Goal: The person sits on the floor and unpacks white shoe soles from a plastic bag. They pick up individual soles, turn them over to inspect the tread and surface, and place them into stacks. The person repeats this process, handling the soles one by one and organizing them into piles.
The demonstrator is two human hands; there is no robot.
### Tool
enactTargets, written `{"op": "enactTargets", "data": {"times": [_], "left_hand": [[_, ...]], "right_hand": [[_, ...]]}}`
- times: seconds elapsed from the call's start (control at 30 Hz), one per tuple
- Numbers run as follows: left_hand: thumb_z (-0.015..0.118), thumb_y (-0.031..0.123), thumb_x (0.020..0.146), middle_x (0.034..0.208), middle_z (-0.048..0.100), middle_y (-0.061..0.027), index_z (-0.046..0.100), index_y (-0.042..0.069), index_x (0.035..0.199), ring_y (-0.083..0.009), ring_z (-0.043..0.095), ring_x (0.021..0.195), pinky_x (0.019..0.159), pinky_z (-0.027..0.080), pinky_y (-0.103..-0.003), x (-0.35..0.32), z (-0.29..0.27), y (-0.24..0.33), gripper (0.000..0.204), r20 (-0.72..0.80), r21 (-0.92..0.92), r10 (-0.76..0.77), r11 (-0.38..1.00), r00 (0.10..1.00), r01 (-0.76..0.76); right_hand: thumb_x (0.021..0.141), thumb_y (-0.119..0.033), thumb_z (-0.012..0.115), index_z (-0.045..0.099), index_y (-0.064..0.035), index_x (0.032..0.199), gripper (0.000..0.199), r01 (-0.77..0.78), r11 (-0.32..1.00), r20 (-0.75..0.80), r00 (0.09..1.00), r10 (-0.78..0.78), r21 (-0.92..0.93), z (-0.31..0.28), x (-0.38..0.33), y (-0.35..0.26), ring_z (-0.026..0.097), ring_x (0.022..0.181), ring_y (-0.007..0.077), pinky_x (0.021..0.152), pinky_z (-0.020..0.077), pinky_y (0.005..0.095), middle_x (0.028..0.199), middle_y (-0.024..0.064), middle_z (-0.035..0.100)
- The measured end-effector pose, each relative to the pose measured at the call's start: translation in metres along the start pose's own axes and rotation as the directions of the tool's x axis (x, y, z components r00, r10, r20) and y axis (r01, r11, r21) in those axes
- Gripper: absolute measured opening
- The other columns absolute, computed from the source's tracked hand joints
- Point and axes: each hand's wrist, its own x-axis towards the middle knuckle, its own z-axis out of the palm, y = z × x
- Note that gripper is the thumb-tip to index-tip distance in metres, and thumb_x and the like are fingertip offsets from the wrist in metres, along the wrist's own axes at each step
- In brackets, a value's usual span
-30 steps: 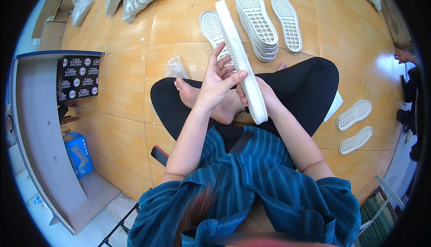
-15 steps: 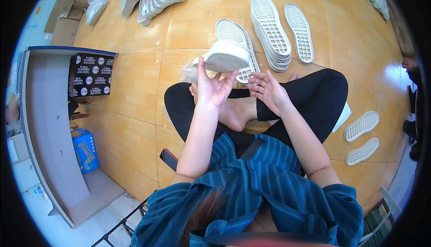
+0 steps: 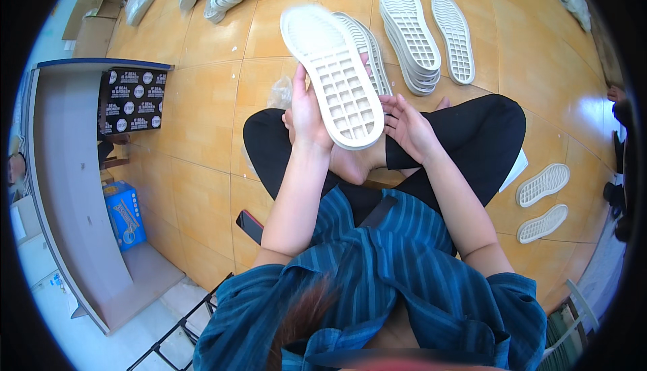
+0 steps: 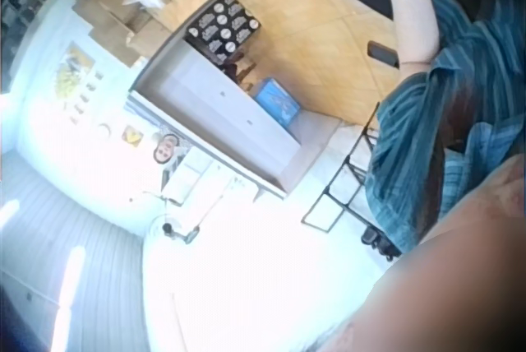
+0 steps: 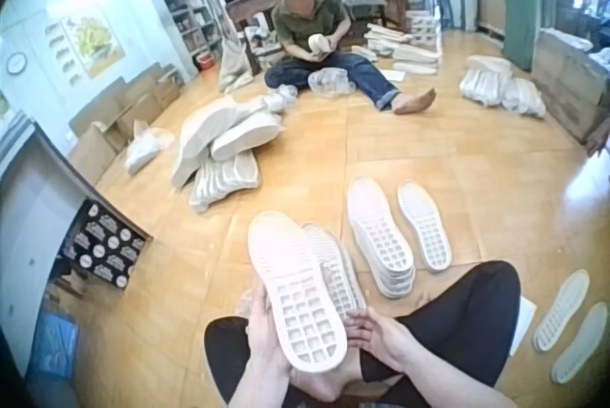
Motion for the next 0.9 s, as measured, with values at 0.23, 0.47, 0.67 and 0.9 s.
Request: {"op": "enactTargets", "data": {"times": [0.23, 0.47, 0.67, 0.9], "left_hand": [[0.017, 0.053, 0.101, 0.147, 0.041, -0.0267, 0.027, 0.0, 0.151, -0.039, 0.052, 0.126, 0.106, 0.044, -0.047, 0.011, 0.018, 0.0, 0.074, 0.12, 0.102, 0.051, 0.993, 0.991, -0.063], [0.017, 0.057, 0.099, 0.141, 0.049, -0.0241, 0.036, 0.002, 0.148, -0.0346, 0.059, 0.116, 0.098, 0.051, -0.047, 0.012, 0.025, -0.003, 0.076, 0.159, -0.069, 0.021, 0.998, 0.987, -0.01], [0.025, 0.047, 0.102, 0.151, 0.037, -0.0206, 0.029, 0.0, 0.15, -0.0368, 0.038, 0.139, 0.113, 0.039, -0.048, 0.012, 0.022, -0.003, 0.068, 0.339, -0.118, 0.014, 0.993, 0.941, 0.028], [0.022, 0.06, 0.098, 0.141, 0.048, -0.0243, 0.034, 0.002, 0.149, -0.0353, 0.059, 0.118, 0.098, 0.051, -0.047, 0.011, 0.026, -0.004, 0.078, 0.168, -0.071, 0.028, 0.997, 0.985, -0.016]], "right_hand": [[0.107, -0.036, 0.034, 0.047, 0.001, 0.131, 0.046, 0.017, 1.0, -0.036, 0.999, -0.017, 0.009, 0.005, -0.001, -0.001, 0.058, 0.109, 0.0206, 0.096, 0.0462, 0.0363, 0.12, 0.012, 0.057], [0.107, -0.035, 0.036, 0.048, 0.0007, 0.131, 0.045, 0.011, 1.0, -0.024, 1.0, -0.011, 0.018, 0.004, -0.001, -0.001, 0.059, 0.108, 0.0196, 0.095, 0.0465, 0.0358, 0.119, 0.0114, 0.058], [0.107, -0.035, 0.036, 0.048, 0.0005, 0.13, 0.045, 0.003, 1.0, -0.029, 1.0, -0.002, 0.026, 0.004, 0.0, -0.001, 0.059, 0.109, 0.0197, 0.095, 0.0465, 0.0358, 0.118, 0.0113, 0.058], [0.107, -0.035, 0.036, 0.048, 0.0007, 0.131, 0.045, 0.008, 1.0, -0.021, 1.0, -0.007, 0.02, 0.003, -0.001, 0.0, 0.059, 0.108, 0.0196, 0.094, 0.0466, 0.0356, 0.118, 0.0112, 0.058]]}}
